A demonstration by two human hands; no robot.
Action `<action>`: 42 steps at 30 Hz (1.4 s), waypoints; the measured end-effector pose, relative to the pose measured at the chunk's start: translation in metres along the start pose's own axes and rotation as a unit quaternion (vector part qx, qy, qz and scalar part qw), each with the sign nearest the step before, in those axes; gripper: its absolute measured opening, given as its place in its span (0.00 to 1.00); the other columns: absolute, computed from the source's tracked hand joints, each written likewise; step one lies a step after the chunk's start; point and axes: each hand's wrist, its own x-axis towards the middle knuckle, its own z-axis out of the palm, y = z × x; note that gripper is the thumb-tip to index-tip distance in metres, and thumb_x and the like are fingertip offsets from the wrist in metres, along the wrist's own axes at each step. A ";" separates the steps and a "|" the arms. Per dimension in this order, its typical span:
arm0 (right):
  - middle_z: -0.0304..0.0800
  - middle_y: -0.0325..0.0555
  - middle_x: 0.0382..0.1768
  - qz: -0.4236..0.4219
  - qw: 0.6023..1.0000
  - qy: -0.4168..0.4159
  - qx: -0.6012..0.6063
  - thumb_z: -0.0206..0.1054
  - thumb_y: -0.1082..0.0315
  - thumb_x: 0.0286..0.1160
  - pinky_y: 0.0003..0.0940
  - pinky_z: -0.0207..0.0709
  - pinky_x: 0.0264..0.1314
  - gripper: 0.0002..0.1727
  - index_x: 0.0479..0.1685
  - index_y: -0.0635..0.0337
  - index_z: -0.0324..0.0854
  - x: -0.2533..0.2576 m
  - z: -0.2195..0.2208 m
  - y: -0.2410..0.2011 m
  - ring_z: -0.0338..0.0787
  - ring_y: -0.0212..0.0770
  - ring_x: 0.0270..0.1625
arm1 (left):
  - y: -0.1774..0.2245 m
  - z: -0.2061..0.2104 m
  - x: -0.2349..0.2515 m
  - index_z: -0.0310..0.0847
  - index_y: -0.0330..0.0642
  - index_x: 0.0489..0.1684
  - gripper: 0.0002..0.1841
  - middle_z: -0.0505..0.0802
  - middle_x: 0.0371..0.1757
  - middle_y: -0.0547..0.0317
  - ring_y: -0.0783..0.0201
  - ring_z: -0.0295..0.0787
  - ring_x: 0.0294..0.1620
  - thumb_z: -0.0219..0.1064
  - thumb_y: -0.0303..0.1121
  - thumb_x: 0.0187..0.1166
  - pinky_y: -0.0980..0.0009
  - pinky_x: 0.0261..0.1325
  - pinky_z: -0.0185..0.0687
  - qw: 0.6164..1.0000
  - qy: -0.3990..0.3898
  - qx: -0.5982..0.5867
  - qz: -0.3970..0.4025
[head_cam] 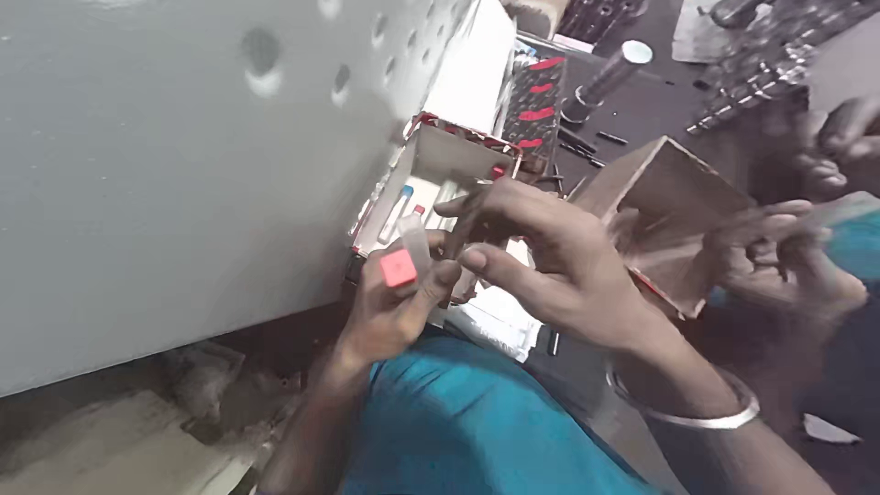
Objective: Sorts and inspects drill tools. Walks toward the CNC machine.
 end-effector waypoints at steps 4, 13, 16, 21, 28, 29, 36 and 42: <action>0.90 0.38 0.45 0.024 0.995 0.084 0.045 0.68 0.67 0.81 0.24 0.89 0.42 0.09 0.49 0.63 0.88 -0.020 -0.010 -0.008 0.90 0.29 0.42 | -0.003 0.018 0.005 0.84 0.43 0.55 0.11 0.91 0.34 0.71 0.81 0.85 0.31 0.63 0.39 0.88 0.82 0.36 0.83 0.997 -0.051 -0.042 -0.031; 0.91 0.38 0.47 -0.010 0.972 0.204 0.116 0.62 0.68 0.87 0.29 0.93 0.48 0.10 0.56 0.64 0.83 -0.029 -0.059 -0.035 0.93 0.32 0.44 | 0.006 0.030 0.011 0.77 0.35 0.73 0.19 0.89 0.27 0.69 0.82 0.78 0.24 0.61 0.34 0.88 0.85 0.27 0.74 0.958 -0.186 -0.146 -0.161; 0.92 0.40 0.46 -0.013 0.972 0.203 0.116 0.63 0.68 0.87 0.29 0.93 0.44 0.10 0.55 0.65 0.83 -0.030 -0.060 -0.036 0.93 0.34 0.42 | 0.006 0.032 0.010 0.76 0.33 0.74 0.20 0.88 0.28 0.68 0.82 0.77 0.24 0.61 0.33 0.87 0.85 0.27 0.74 0.954 -0.203 -0.139 -0.171; 0.92 0.38 0.45 -0.005 0.981 0.167 0.100 0.63 0.69 0.87 0.23 0.91 0.43 0.10 0.57 0.65 0.83 -0.032 -0.060 -0.036 0.92 0.30 0.41 | 0.010 0.035 0.005 0.78 0.28 0.66 0.17 0.89 0.33 0.70 0.81 0.82 0.29 0.64 0.30 0.85 0.81 0.34 0.82 0.966 -0.185 -0.043 -0.177; 0.93 0.35 0.45 0.014 0.994 0.099 0.036 0.70 0.66 0.81 0.22 0.92 0.46 0.09 0.50 0.62 0.88 -0.044 -0.052 -0.031 0.93 0.27 0.44 | 0.011 0.034 0.005 0.82 0.40 0.46 0.07 0.89 0.32 0.73 0.81 0.83 0.30 0.65 0.34 0.85 0.81 0.34 0.82 0.966 -0.211 -0.012 -0.148; 0.92 0.35 0.47 0.017 0.997 0.077 0.020 0.69 0.63 0.81 0.23 0.91 0.47 0.10 0.50 0.59 0.89 -0.046 -0.052 -0.030 0.92 0.28 0.47 | 0.011 0.035 0.005 0.82 0.42 0.46 0.06 0.89 0.32 0.74 0.81 0.84 0.31 0.66 0.34 0.85 0.81 0.35 0.83 0.966 -0.208 -0.028 -0.149; 0.89 0.32 0.55 0.061 0.998 0.034 -0.010 0.59 0.51 0.88 0.22 0.89 0.54 0.23 0.69 0.56 0.85 -0.054 -0.053 -0.020 0.90 0.26 0.53 | 0.010 0.040 0.011 0.83 0.43 0.57 0.09 0.87 0.32 0.75 0.83 0.79 0.29 0.65 0.32 0.85 0.83 0.33 0.76 0.956 -0.193 -0.148 -0.166; 0.90 0.34 0.47 0.065 0.994 0.040 0.082 0.67 0.62 0.82 0.19 0.88 0.46 0.10 0.50 0.58 0.89 -0.055 -0.037 -0.015 0.90 0.26 0.47 | 0.012 0.043 0.018 0.81 0.50 0.43 0.02 0.86 0.29 0.77 0.83 0.80 0.29 0.64 0.32 0.85 0.83 0.33 0.76 0.935 -0.229 -0.192 -0.192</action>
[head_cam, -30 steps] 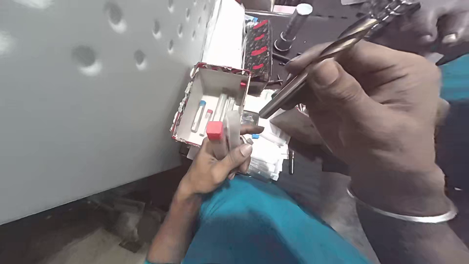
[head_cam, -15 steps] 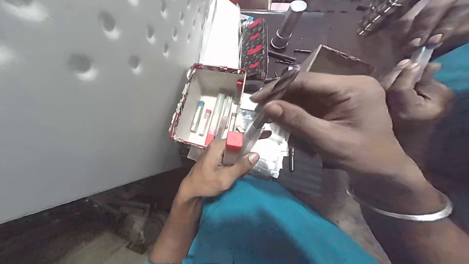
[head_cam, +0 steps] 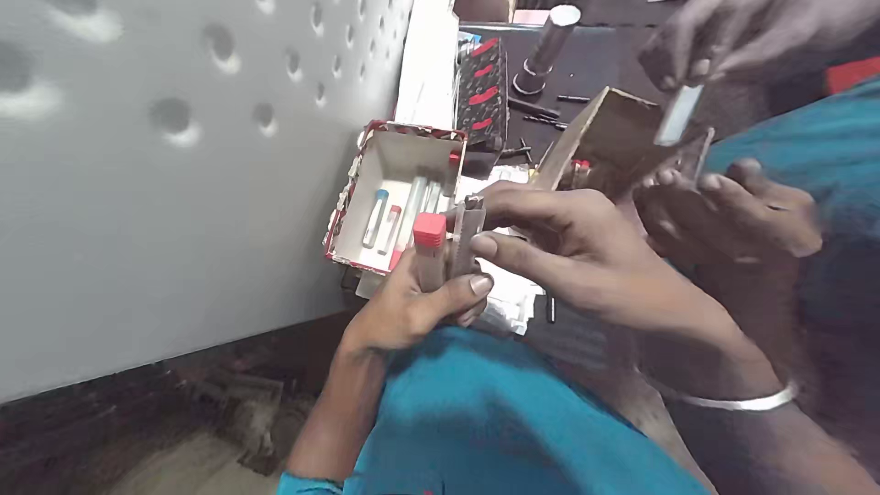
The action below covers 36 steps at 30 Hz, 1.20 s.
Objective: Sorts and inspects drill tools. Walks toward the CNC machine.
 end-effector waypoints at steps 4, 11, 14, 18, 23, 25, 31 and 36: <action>0.94 0.38 0.40 0.011 0.997 0.012 0.072 0.66 0.66 0.84 0.23 0.90 0.44 0.09 0.49 0.62 0.88 0.001 0.000 0.004 0.93 0.30 0.41 | -0.005 -0.007 0.001 0.84 0.44 0.47 0.13 0.94 0.35 0.62 0.82 0.80 0.22 0.62 0.44 0.88 0.84 0.24 0.74 0.997 -0.051 -0.059 -0.002; 0.90 0.42 0.47 -0.020 0.999 0.023 0.037 0.67 0.69 0.82 0.22 0.88 0.40 0.11 0.52 0.67 0.88 -0.008 -0.013 -0.002 0.90 0.29 0.42 | -0.007 -0.007 -0.003 0.85 0.38 0.58 0.18 0.96 0.42 0.53 0.76 0.86 0.27 0.62 0.44 0.88 0.83 0.26 0.78 1.000 -0.007 0.001 0.010; 0.89 0.43 0.50 -0.012 1.000 0.013 -0.022 0.68 0.67 0.82 0.22 0.88 0.47 0.13 0.55 0.68 0.88 -0.020 -0.024 -0.002 0.89 0.29 0.48 | -0.009 0.000 -0.004 0.87 0.40 0.56 0.15 0.92 0.32 0.64 0.79 0.81 0.24 0.66 0.42 0.85 0.85 0.27 0.77 0.997 0.046 0.047 0.039; 0.93 0.34 0.44 0.092 0.991 0.033 -0.096 0.65 0.62 0.86 0.21 0.89 0.39 0.13 0.58 0.59 0.87 -0.063 -0.040 0.019 0.91 0.25 0.40 | -0.012 -0.002 -0.011 0.85 0.44 0.63 0.19 0.86 0.30 0.71 0.81 0.73 0.22 0.68 0.45 0.83 0.85 0.25 0.72 0.989 0.100 0.089 0.059; 0.92 0.39 0.46 0.213 0.922 0.032 -0.322 0.64 0.54 0.83 0.38 0.88 0.42 0.16 0.56 0.52 0.90 -0.112 -0.017 0.074 0.91 0.34 0.39 | -0.010 -0.008 -0.017 0.85 0.45 0.64 0.19 0.87 0.30 0.72 0.81 0.74 0.21 0.67 0.45 0.84 0.85 0.24 0.72 0.982 0.133 0.121 0.060; 0.91 0.48 0.56 0.222 0.890 0.043 -0.396 0.65 0.56 0.83 0.50 0.88 0.46 0.18 0.61 0.56 0.87 -0.118 0.003 0.101 0.93 0.47 0.46 | -0.011 -0.008 -0.016 0.85 0.44 0.64 0.19 0.87 0.31 0.71 0.81 0.74 0.22 0.67 0.45 0.84 0.85 0.25 0.74 0.981 0.139 0.123 0.057; 0.90 0.54 0.54 0.261 0.862 0.099 -0.423 0.70 0.63 0.78 0.56 0.87 0.49 0.16 0.62 0.57 0.88 -0.113 0.021 0.131 0.92 0.56 0.52 | -0.012 -0.008 -0.012 0.86 0.46 0.65 0.18 0.89 0.35 0.72 0.81 0.77 0.26 0.67 0.44 0.84 0.84 0.30 0.76 0.980 0.135 0.135 0.052; 0.88 0.38 0.47 0.249 0.947 0.200 -0.046 0.70 0.66 0.77 0.26 0.89 0.42 0.19 0.64 0.57 0.74 -0.110 -0.002 0.080 0.91 0.30 0.38 | -0.013 -0.009 -0.014 0.87 0.45 0.63 0.16 0.95 0.52 0.65 0.79 0.88 0.40 0.64 0.41 0.86 0.82 0.42 0.85 0.976 0.132 0.161 0.066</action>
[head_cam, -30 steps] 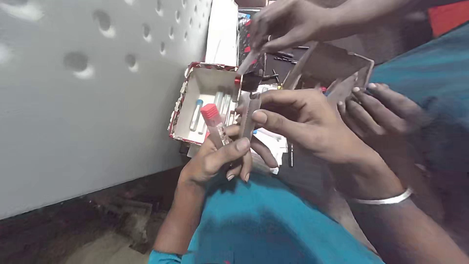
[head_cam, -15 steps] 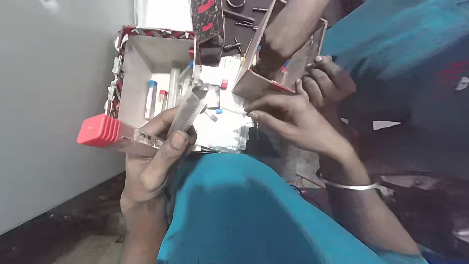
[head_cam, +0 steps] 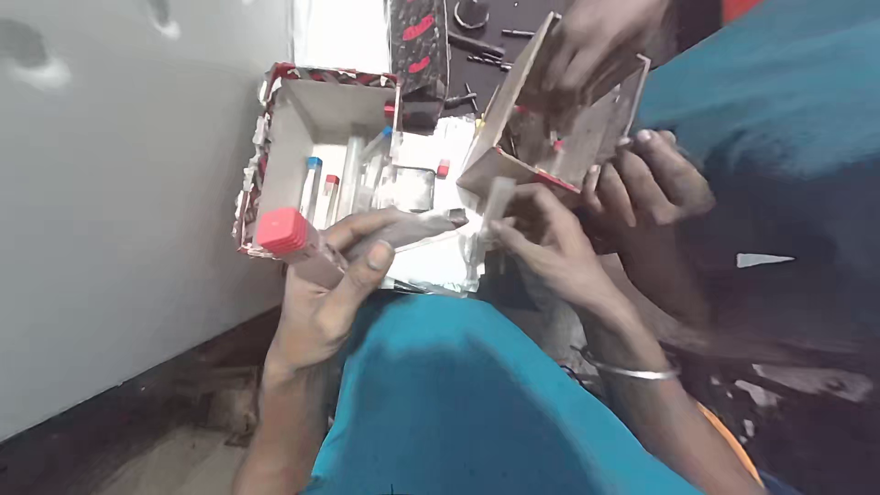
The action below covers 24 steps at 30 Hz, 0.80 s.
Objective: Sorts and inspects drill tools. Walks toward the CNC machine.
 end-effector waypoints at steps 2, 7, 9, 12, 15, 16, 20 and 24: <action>0.90 0.36 0.54 -0.043 0.986 0.005 0.162 0.71 0.71 0.76 0.29 0.94 0.44 0.30 0.74 0.46 0.63 -0.006 -0.006 -0.027 0.95 0.34 0.42 | -0.001 0.004 0.000 0.87 0.44 0.62 0.15 0.95 0.52 0.65 0.78 0.88 0.41 0.64 0.40 0.87 0.80 0.44 0.85 1.000 0.000 -0.003 0.003; 0.75 0.36 0.77 -0.253 0.948 0.091 0.170 0.78 0.68 0.71 0.37 0.87 0.71 0.39 0.82 0.46 0.62 -0.003 -0.007 -0.076 0.85 0.40 0.72 | 0.000 0.014 0.003 0.88 0.46 0.61 0.15 0.94 0.50 0.68 0.81 0.86 0.37 0.65 0.42 0.86 0.82 0.41 0.84 1.000 0.008 0.018 0.020; 0.78 0.36 0.73 -0.299 0.930 0.127 0.172 0.80 0.70 0.68 0.39 0.86 0.72 0.33 0.73 0.46 0.70 0.002 0.002 -0.085 0.85 0.42 0.72 | 0.002 0.017 0.004 0.88 0.46 0.61 0.15 0.94 0.50 0.70 0.82 0.85 0.37 0.65 0.42 0.86 0.84 0.39 0.82 0.999 0.014 0.031 0.031; 0.81 0.30 0.67 -0.312 0.928 0.133 0.156 0.79 0.72 0.68 0.30 0.91 0.61 0.30 0.70 0.45 0.73 0.003 0.015 -0.089 0.90 0.32 0.60 | 0.005 0.019 0.002 0.87 0.47 0.62 0.14 0.94 0.50 0.72 0.85 0.84 0.37 0.65 0.40 0.86 0.86 0.39 0.81 0.997 0.021 0.048 0.052; 0.82 0.29 0.67 -0.291 0.940 0.115 0.138 0.78 0.72 0.69 0.26 0.92 0.57 0.31 0.72 0.45 0.74 -0.002 0.026 -0.089 0.91 0.30 0.57 | 0.008 0.021 0.000 0.87 0.46 0.61 0.14 0.93 0.49 0.73 0.83 0.86 0.42 0.65 0.41 0.86 0.83 0.44 0.84 0.993 0.024 0.099 0.059; 0.83 0.30 0.67 -0.286 0.942 0.110 0.135 0.78 0.72 0.70 0.26 0.92 0.57 0.31 0.73 0.46 0.73 -0.003 0.030 -0.089 0.92 0.30 0.56 | 0.009 0.022 -0.001 0.87 0.44 0.60 0.15 0.92 0.49 0.72 0.81 0.87 0.43 0.65 0.42 0.86 0.82 0.46 0.86 0.991 0.023 0.119 0.063; 0.84 0.31 0.68 -0.275 0.947 0.101 0.133 0.76 0.69 0.73 0.28 0.92 0.60 0.32 0.79 0.47 0.71 -0.007 0.040 -0.088 0.92 0.32 0.58 | 0.011 0.023 -0.002 0.83 0.38 0.66 0.18 0.92 0.48 0.66 0.77 0.88 0.44 0.65 0.39 0.87 0.78 0.48 0.89 0.983 0.025 0.162 0.086; 0.82 0.32 0.72 -0.270 0.951 0.082 0.131 0.72 0.68 0.79 0.30 0.91 0.64 0.34 0.85 0.47 0.65 -0.011 0.050 -0.086 0.91 0.31 0.60 | 0.013 0.028 0.000 0.72 0.37 0.77 0.25 0.87 0.45 0.65 0.77 0.83 0.40 0.65 0.38 0.85 0.79 0.45 0.85 0.985 0.013 0.145 0.089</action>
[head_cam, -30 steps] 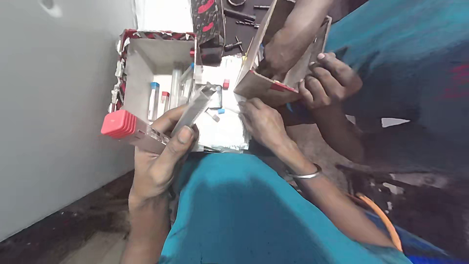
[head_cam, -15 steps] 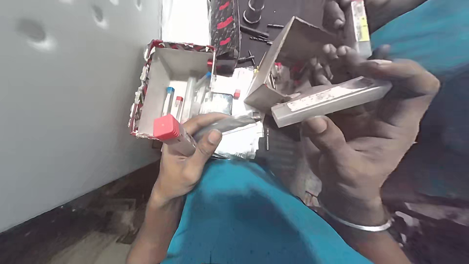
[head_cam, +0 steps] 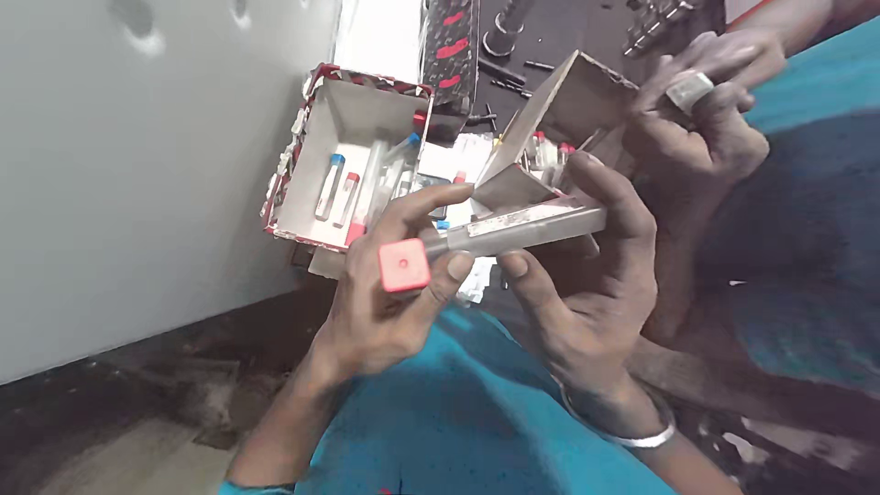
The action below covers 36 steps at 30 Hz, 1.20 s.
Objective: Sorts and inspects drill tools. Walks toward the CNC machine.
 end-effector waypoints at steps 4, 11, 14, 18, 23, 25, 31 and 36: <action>0.79 0.32 0.76 -0.016 1.000 -0.011 -0.005 0.69 0.66 0.82 0.31 0.86 0.71 0.37 0.90 0.43 0.59 -0.004 0.005 0.003 0.89 0.32 0.66 | 0.000 0.010 0.002 0.66 0.42 0.80 0.27 0.85 0.41 0.68 0.79 0.81 0.37 0.67 0.36 0.84 0.82 0.45 0.83 0.998 0.021 -0.054 0.015; 0.79 0.32 0.76 -0.006 0.999 -0.036 0.006 0.70 0.62 0.81 0.33 0.84 0.73 0.38 0.91 0.42 0.58 0.005 0.000 0.004 0.87 0.32 0.67 | 0.002 0.013 0.001 0.57 0.44 0.85 0.32 0.88 0.41 0.65 0.76 0.85 0.40 0.65 0.33 0.83 0.77 0.51 0.86 0.998 0.019 -0.067 0.003; 0.80 0.37 0.75 -0.004 0.998 -0.045 0.040 0.71 0.64 0.80 0.35 0.87 0.70 0.38 0.90 0.47 0.59 0.011 -0.001 0.005 0.89 0.36 0.66 | 0.003 0.007 -0.002 0.53 0.46 0.88 0.35 0.87 0.43 0.65 0.75 0.85 0.42 0.65 0.31 0.80 0.77 0.51 0.86 0.999 0.000 -0.052 -0.005; 0.76 0.30 0.77 -0.015 0.999 -0.042 0.020 0.69 0.65 0.82 0.31 0.85 0.72 0.37 0.91 0.41 0.58 0.008 0.009 0.006 0.87 0.32 0.67 | 0.002 0.007 -0.006 0.52 0.47 0.88 0.37 0.84 0.39 0.64 0.74 0.83 0.40 0.65 0.27 0.76 0.77 0.48 0.85 0.999 0.027 -0.046 -0.012; 0.79 0.28 0.75 -0.020 0.998 -0.056 0.014 0.68 0.66 0.83 0.30 0.86 0.71 0.36 0.90 0.36 0.59 0.008 0.015 0.006 0.89 0.30 0.65 | -0.002 0.010 -0.008 0.50 0.47 0.88 0.40 0.84 0.40 0.63 0.73 0.85 0.43 0.65 0.25 0.72 0.75 0.52 0.85 0.996 0.046 -0.068 -0.015; 0.76 0.29 0.78 -0.007 0.997 -0.082 0.010 0.68 0.64 0.83 0.30 0.86 0.70 0.37 0.90 0.40 0.57 0.016 0.010 0.007 0.88 0.30 0.66 | -0.002 0.007 -0.008 0.47 0.47 0.89 0.41 0.84 0.42 0.63 0.75 0.83 0.43 0.65 0.25 0.72 0.77 0.51 0.84 0.997 0.024 -0.069 -0.020; 0.82 0.37 0.69 0.040 0.988 -0.110 0.098 0.70 0.65 0.80 0.35 0.94 0.54 0.38 0.88 0.48 0.54 0.058 0.004 0.003 0.93 0.36 0.54 | 0.006 -0.036 -0.008 0.49 0.51 0.89 0.39 0.88 0.50 0.62 0.73 0.85 0.40 0.66 0.27 0.77 0.78 0.43 0.86 0.999 -0.012 -0.039 -0.031; 0.88 0.37 0.57 0.052 0.983 -0.173 0.043 0.65 0.71 0.81 0.31 0.94 0.49 0.31 0.80 0.53 0.55 0.109 0.006 0.002 0.94 0.35 0.48 | 0.002 -0.090 -0.024 0.65 0.50 0.79 0.28 0.91 0.43 0.68 0.73 0.86 0.32 0.66 0.32 0.78 0.79 0.33 0.85 0.987 0.163 0.008 -0.015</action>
